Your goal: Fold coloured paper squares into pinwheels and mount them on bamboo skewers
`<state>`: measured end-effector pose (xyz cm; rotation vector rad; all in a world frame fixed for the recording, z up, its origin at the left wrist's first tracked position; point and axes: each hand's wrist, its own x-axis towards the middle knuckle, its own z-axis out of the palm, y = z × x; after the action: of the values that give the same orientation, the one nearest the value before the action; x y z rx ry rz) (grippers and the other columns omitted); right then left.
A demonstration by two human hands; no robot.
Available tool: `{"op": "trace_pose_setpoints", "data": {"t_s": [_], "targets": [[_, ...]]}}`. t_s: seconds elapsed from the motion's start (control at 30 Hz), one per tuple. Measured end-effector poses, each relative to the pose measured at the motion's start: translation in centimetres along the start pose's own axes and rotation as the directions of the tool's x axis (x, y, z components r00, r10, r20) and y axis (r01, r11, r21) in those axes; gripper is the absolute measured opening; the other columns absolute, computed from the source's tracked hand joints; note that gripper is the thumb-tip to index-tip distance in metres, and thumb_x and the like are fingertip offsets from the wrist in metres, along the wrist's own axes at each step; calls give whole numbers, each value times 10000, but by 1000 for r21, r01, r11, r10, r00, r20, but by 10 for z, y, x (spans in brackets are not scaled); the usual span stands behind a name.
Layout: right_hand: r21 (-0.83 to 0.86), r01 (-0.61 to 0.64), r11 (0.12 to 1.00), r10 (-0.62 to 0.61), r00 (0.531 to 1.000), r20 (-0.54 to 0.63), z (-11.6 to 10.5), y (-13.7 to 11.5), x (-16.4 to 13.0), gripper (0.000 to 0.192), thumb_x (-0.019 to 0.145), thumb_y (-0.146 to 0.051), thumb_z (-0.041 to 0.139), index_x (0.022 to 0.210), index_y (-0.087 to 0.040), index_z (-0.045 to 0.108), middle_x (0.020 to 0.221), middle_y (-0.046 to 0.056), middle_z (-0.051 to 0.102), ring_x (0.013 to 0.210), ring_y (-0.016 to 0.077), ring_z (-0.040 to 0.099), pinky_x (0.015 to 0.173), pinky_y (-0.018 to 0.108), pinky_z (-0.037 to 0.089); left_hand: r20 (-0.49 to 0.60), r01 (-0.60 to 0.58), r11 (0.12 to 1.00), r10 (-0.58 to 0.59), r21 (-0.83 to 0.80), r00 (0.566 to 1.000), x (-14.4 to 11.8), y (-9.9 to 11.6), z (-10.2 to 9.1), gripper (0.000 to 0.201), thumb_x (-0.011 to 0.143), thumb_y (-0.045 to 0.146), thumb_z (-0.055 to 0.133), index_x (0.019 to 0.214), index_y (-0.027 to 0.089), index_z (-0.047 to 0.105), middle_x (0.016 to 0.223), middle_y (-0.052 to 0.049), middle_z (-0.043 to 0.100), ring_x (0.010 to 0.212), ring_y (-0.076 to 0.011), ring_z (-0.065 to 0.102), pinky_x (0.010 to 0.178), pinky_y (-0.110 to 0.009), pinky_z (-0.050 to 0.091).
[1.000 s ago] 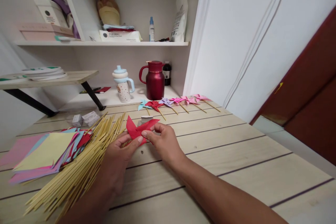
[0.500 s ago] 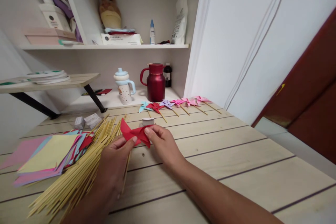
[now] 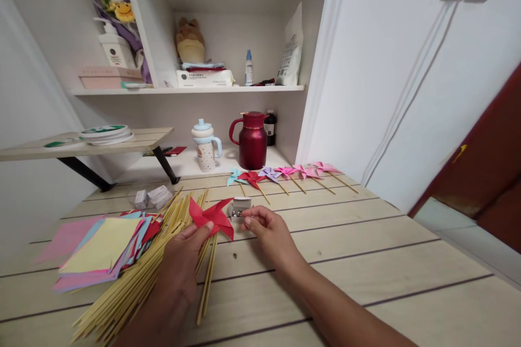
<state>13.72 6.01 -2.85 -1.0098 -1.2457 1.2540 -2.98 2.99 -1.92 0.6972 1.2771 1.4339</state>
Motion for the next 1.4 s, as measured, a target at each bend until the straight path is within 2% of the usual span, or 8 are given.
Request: {"op": "trace_pose_setpoints", "data": {"t_s": [0.07, 0.17, 0.3, 0.57, 0.73, 0.93, 1.1, 1.4], "targets": [[-52, -4, 999, 5, 1000, 12, -1, 2, 1, 247, 735, -386, 741, 872, -189, 683, 773, 23, 706, 774, 204, 648, 785, 351, 467, -19, -37, 999, 37, 24, 999, 3, -1, -1, 299, 637, 368, 764, 843, 151, 762, 725, -47, 747, 669, -219, 676, 686, -353, 507], [-291, 26, 956, 10, 993, 121, -7, 8, 3, 166, 767, -323, 672, 855, -186, 698, 786, 24, 711, 736, 189, 629, 715, 315, 461, -79, -127, 989, 133, 80, 988, 11, -5, -5, 303, 640, 380, 760, 840, 153, 761, 792, -58, 758, 704, -212, 672, 697, -336, 497], [-470, 67, 880, 45, 974, 224, -17, 18, 5, 101, 749, -227, 651, 785, -188, 736, 771, 25, 727, 741, 190, 630, 714, 297, 458, -111, -142, 986, 152, 87, 982, 19, -9, -9, 316, 640, 398, 764, 851, 163, 762, 793, -45, 755, 686, -197, 655, 689, -322, 486], [-498, 58, 865, 92, 958, 273, -14, 12, 0, 102, 752, -203, 651, 791, -193, 744, 812, 33, 734, 778, 192, 641, 725, 293, 468, -87, -159, 986, 163, 49, 983, 9, -4, -2, 322, 617, 379, 765, 843, 150, 766, 788, -37, 744, 698, -184, 633, 695, -299, 473], [-505, 27, 863, 130, 954, 272, -6, 7, -5, 99, 717, -275, 729, 750, -182, 723, 755, 26, 713, 709, 176, 626, 657, 275, 467, -85, -163, 986, 165, 32, 983, 7, -5, -1, 290, 638, 384, 748, 821, 159, 758, 774, -24, 735, 707, -179, 617, 684, -288, 458], [-587, 90, 804, 72, 966, 247, 0, 16, -6, 87, 685, -220, 754, 750, -188, 707, 761, 18, 701, 696, 164, 614, 644, 265, 464, -99, -153, 988, 156, 33, 983, 7, -10, -2, 247, 643, 382, 742, 750, 159, 730, 690, 6, 682, 645, -151, 555, 641, -273, 414], [-617, 138, 775, 38, 964, 263, 0, 19, -6, 34, 702, -173, 721, 709, -202, 704, 755, 13, 716, 706, 166, 627, 666, 266, 463, -89, -148, 989, 150, 26, 985, 6, -11, -1, 269, 660, 392, 737, 787, 154, 737, 685, 11, 665, 645, -148, 541, 633, -268, 402], [-641, 215, 737, -11, 952, 307, 0, 18, -6, 99, 726, -124, 688, 682, -211, 706, 716, -1, 712, 694, 161, 624, 674, 260, 454, -88, -122, 992, 123, 14, 989, 4, -10, -1, 263, 626, 399, 752, 735, 161, 725, 682, 5, 665, 657, -160, 553, 649, -277, 408]]}}
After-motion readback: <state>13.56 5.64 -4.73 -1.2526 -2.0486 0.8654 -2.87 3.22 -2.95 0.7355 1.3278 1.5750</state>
